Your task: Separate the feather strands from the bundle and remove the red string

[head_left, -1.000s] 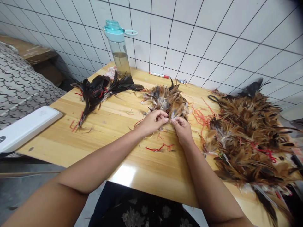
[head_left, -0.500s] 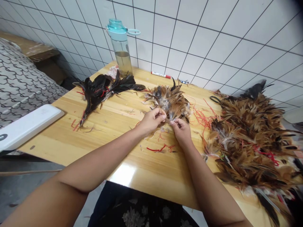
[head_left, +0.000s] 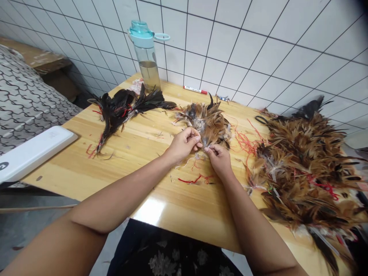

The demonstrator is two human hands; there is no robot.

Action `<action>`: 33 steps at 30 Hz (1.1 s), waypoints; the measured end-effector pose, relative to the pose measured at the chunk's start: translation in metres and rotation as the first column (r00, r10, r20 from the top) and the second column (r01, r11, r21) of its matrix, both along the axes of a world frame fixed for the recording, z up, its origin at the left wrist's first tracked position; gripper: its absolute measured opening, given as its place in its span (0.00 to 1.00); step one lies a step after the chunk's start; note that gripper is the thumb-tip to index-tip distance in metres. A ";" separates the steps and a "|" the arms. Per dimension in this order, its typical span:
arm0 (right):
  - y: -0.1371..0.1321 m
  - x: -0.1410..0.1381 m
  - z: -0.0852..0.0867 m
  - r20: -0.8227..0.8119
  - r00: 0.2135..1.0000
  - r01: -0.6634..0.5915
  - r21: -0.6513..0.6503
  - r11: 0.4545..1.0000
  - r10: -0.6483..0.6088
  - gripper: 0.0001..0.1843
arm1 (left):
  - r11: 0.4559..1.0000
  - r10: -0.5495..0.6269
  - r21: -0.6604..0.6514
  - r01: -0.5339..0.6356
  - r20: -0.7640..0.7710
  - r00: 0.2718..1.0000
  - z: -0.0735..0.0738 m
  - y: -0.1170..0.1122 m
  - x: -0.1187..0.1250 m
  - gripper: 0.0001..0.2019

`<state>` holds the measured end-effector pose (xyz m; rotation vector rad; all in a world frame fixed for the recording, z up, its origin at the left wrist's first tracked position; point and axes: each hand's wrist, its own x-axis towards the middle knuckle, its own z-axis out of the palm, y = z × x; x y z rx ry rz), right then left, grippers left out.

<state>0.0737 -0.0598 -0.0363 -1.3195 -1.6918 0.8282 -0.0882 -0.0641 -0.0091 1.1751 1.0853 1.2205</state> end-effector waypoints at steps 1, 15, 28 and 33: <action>0.000 0.000 0.000 0.010 1.000 -0.007 0.005 1.000 0.007 0.13 | 1.000 0.001 -0.006 -0.001 0.011 1.000 0.001 -0.001 0.000 0.03; -0.001 -0.001 0.000 0.004 0.999 -0.038 -0.027 0.999 0.038 0.12 | 0.986 -0.090 -0.103 0.133 0.340 0.936 -0.014 0.001 0.006 0.17; -0.001 -0.002 -0.009 0.135 0.986 -0.115 0.115 0.987 0.099 0.09 | 0.982 -0.160 -0.106 0.159 -0.003 0.987 -0.018 0.002 0.003 0.10; -0.004 -0.002 -0.010 0.304 0.947 -0.161 0.171 0.972 0.104 0.10 | 0.987 -0.158 -0.014 0.158 -0.223 0.962 -0.021 0.005 -0.001 0.10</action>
